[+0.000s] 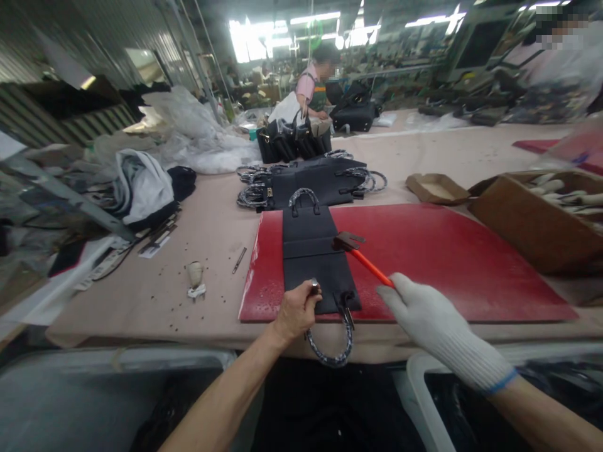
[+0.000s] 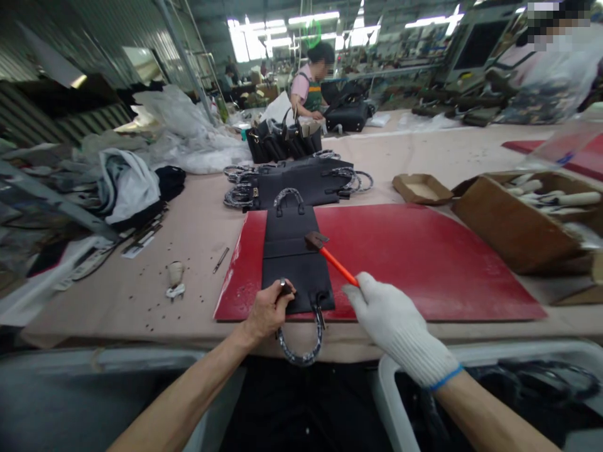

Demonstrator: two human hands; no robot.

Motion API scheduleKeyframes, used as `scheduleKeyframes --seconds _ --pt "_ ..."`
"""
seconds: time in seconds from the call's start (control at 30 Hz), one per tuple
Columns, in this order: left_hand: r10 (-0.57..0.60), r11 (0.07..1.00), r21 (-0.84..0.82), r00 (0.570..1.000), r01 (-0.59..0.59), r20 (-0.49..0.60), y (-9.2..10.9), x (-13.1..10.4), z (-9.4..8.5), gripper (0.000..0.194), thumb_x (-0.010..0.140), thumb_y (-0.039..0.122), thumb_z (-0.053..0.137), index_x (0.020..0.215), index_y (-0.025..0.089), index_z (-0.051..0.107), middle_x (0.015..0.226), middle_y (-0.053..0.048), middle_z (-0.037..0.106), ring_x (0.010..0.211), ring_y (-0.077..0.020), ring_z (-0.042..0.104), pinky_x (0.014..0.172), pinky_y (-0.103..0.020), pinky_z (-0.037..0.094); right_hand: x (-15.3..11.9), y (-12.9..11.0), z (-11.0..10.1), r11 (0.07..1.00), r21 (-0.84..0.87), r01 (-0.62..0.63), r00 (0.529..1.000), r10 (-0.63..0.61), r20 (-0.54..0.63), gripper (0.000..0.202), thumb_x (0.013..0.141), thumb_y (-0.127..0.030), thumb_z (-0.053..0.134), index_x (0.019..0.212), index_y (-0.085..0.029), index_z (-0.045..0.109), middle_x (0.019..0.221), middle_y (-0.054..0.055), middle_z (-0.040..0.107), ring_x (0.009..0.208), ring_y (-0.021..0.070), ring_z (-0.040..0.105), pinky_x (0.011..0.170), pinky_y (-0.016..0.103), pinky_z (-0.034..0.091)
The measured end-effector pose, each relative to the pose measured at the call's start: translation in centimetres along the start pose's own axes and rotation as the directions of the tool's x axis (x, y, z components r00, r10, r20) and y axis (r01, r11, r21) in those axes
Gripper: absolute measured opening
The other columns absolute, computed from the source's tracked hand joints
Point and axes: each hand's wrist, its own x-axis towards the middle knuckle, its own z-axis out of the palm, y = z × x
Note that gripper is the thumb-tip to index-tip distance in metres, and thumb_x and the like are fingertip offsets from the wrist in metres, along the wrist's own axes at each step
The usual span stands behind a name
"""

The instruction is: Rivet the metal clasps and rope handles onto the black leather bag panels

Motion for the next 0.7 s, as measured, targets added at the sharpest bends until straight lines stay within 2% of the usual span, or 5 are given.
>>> scheduleKeyframes --seconds 0.13,0.27,0.37,0.5,0.7 --pt "-0.002 1.0 -0.022 1.0 0.003 0.019 0.1 0.1 -0.4 0.014 0.094 0.013 0.057 0.102 0.021 0.064 0.092 -0.005 0.077 0.085 -0.0197 0.076 0.078 -0.029 0.06 3.7 -1.8 3.5 0.996 0.059 -0.071 0.993 0.065 0.101 0.025 0.097 -0.043 0.051 0.092 -0.021 0.061 0.08 0.008 0.069 0.074 0.0224 0.066 0.06 0.031 0.033" --pt "-0.029 0.999 -0.027 0.999 0.031 0.045 0.2 0.2 -0.8 0.012 0.094 0.015 0.059 0.102 0.02 0.067 0.094 -0.006 0.078 0.088 -0.0187 0.076 0.081 -0.028 0.06 6.2 -2.7 6.0 0.989 0.089 -0.116 0.983 0.101 0.156 0.031 0.088 -0.05 0.062 0.094 -0.02 0.065 0.087 0.012 0.071 0.081 0.0256 0.067 0.06 0.032 0.033" --pt "-0.021 1.0 -0.018 1.0 0.021 0.023 0.2 0.1 -0.9 0.012 0.094 0.017 0.062 0.103 0.02 0.069 0.095 -0.006 0.078 0.087 -0.0186 0.076 0.079 -0.028 0.061 7.2 -2.3 6.4 0.984 0.11 -0.138 0.973 0.114 0.2 0.031 0.086 -0.05 0.062 0.092 -0.02 0.066 0.088 0.012 0.072 0.081 0.0259 0.067 0.06 0.032 0.034" --pt "-0.006 1.0 -0.009 1.0 0.006 -0.014 0.3 -0.1 -1.1 0.012 0.094 0.017 0.063 0.104 0.019 0.07 0.095 -0.006 0.077 0.086 -0.018 0.076 0.078 -0.027 0.061 8.1 -1.3 6.1 0.975 0.142 -0.17 0.957 0.128 0.262 0.031 0.086 -0.052 0.062 0.087 -0.022 0.067 0.077 0.008 0.07 0.071 0.0227 0.065 0.06 0.032 0.037" --pt "0.059 0.998 -0.001 0.998 -0.059 -0.016 0.3 0.0 -1.2 0.014 0.093 0.012 0.066 0.105 0.018 0.07 0.095 -0.007 0.079 0.086 -0.0171 0.077 0.079 -0.024 0.062 8.6 -0.9 6.2 0.963 0.103 -0.248 0.941 0.215 0.26 0.037 0.079 -0.057 0.069 0.089 -0.022 0.066 0.079 0.009 0.069 0.071 0.0242 0.065 0.059 0.033 0.038"
